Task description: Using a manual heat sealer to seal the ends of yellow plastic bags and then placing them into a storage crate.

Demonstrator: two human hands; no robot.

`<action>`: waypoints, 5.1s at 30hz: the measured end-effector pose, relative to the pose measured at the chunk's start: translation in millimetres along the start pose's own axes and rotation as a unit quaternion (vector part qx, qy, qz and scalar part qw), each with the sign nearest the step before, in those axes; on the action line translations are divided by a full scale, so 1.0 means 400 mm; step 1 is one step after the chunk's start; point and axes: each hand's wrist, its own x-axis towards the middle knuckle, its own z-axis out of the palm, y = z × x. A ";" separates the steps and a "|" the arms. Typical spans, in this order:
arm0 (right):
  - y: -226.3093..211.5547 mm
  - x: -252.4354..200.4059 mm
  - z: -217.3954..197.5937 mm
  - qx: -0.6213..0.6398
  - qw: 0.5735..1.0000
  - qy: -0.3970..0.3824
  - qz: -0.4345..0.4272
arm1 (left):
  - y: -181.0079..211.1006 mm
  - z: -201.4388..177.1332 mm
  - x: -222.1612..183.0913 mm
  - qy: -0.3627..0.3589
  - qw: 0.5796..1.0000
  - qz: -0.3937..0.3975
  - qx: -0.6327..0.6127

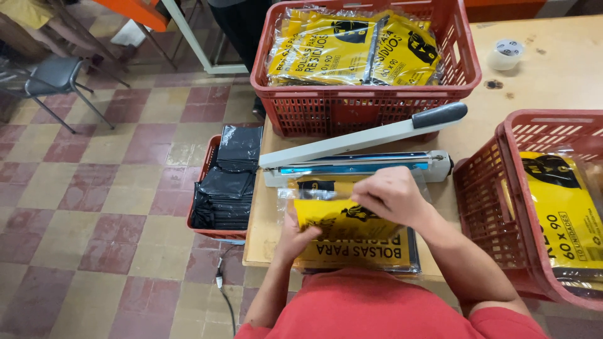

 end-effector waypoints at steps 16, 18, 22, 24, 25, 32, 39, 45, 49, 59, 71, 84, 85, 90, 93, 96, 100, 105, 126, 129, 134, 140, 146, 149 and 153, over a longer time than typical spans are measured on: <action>-0.221 -0.360 -0.337 -0.305 0.935 0.166 0.077 | 0.147 0.029 0.442 0.053 0.953 0.117 0.273; -0.221 -0.422 -0.377 -0.324 0.923 0.187 0.092 | 0.218 -0.008 0.625 0.078 0.956 0.082 0.272; -0.251 -0.549 -0.447 -0.321 0.892 0.224 0.225 | 0.228 -0.123 0.945 0.155 0.905 0.121 0.376; -0.256 -0.610 -0.474 -0.338 0.865 0.221 0.297 | 0.199 -0.079 0.964 0.205 0.857 0.176 0.439; -0.252 -0.635 -0.490 -0.337 0.846 0.216 0.353 | 0.188 -0.060 0.983 0.271 0.786 0.235 0.503; -0.153 -0.610 -0.713 -0.350 0.743 0.063 0.567 | 0.220 0.571 0.527 -0.143 0.905 0.242 0.319; 0.183 -0.784 -0.824 -0.360 0.578 -0.260 0.684 | 0.201 0.922 0.251 -0.496 0.859 0.116 0.044; 0.451 -1.010 -0.791 -0.473 0.457 -0.366 0.658 | 0.110 1.057 0.272 -0.562 0.819 0.034 0.114; 0.504 -1.073 -0.880 -0.455 0.521 -0.327 0.644 | 0.096 1.103 0.299 -0.565 0.806 -0.071 0.163; 0.129 -0.726 -0.938 -0.071 0.836 0.168 0.517 | 0.020 1.152 0.296 -0.412 0.888 -0.201 0.038; -0.108 -0.533 -0.644 -0.225 0.962 -0.025 0.150 | 0.093 1.006 0.252 -0.117 0.972 -0.186 -0.085; -0.058 -0.573 -0.308 0.322 0.812 0.266 0.407 | 0.281 0.439 0.125 -0.147 0.967 0.085 -0.188; -0.063 -0.572 -0.266 0.332 0.790 0.284 0.430 | 0.270 0.388 0.121 -0.153 0.973 0.063 -0.161; 0.046 -0.533 -0.042 0.252 0.760 0.228 0.554 | 0.142 0.123 0.079 0.033 0.987 -0.155 0.020; 0.071 -0.495 0.107 0.270 0.695 0.260 0.614 | -0.017 0.009 0.061 0.134 0.957 -0.246 0.073; 0.083 -0.451 0.190 0.271 0.635 0.269 0.672 | -0.144 -0.052 0.081 0.192 0.943 -0.258 0.091; 0.111 -0.419 0.217 0.259 0.603 0.268 0.706 | -0.234 -0.070 0.121 0.175 0.928 -0.322 0.064; 0.242 -0.451 0.196 0.156 0.664 0.224 0.696 | -0.265 -0.089 0.145 0.146 0.894 -0.342 0.250; 0.394 -0.144 0.103 -0.387 0.919 0.015 0.072 | -0.294 -0.039 0.194 0.240 0.863 -0.349 0.277; 0.473 -0.052 0.090 -0.409 0.911 -0.035 0.031 | -0.303 -0.044 0.200 0.240 0.862 -0.350 0.277; 0.476 0.006 0.083 -0.276 0.819 -0.342 0.370 | -0.293 -0.050 0.199 0.239 0.863 -0.346 0.281; 0.502 -0.054 0.124 -0.177 0.732 -0.418 0.509 | -0.369 -0.051 0.187 0.259 0.847 -0.354 0.301; 0.493 -0.044 0.121 -0.191 0.730 -0.429 0.497 | -0.360 -0.052 0.170 0.238 0.869 -0.340 0.271; 0.487 -0.058 0.128 -0.192 0.734 -0.418 0.500 | -0.321 -0.034 0.148 0.182 0.866 -0.367 0.286; 0.491 -0.070 0.128 -0.201 0.741 -0.407 0.494 | -0.289 -0.019 0.139 0.139 0.868 -0.373 0.299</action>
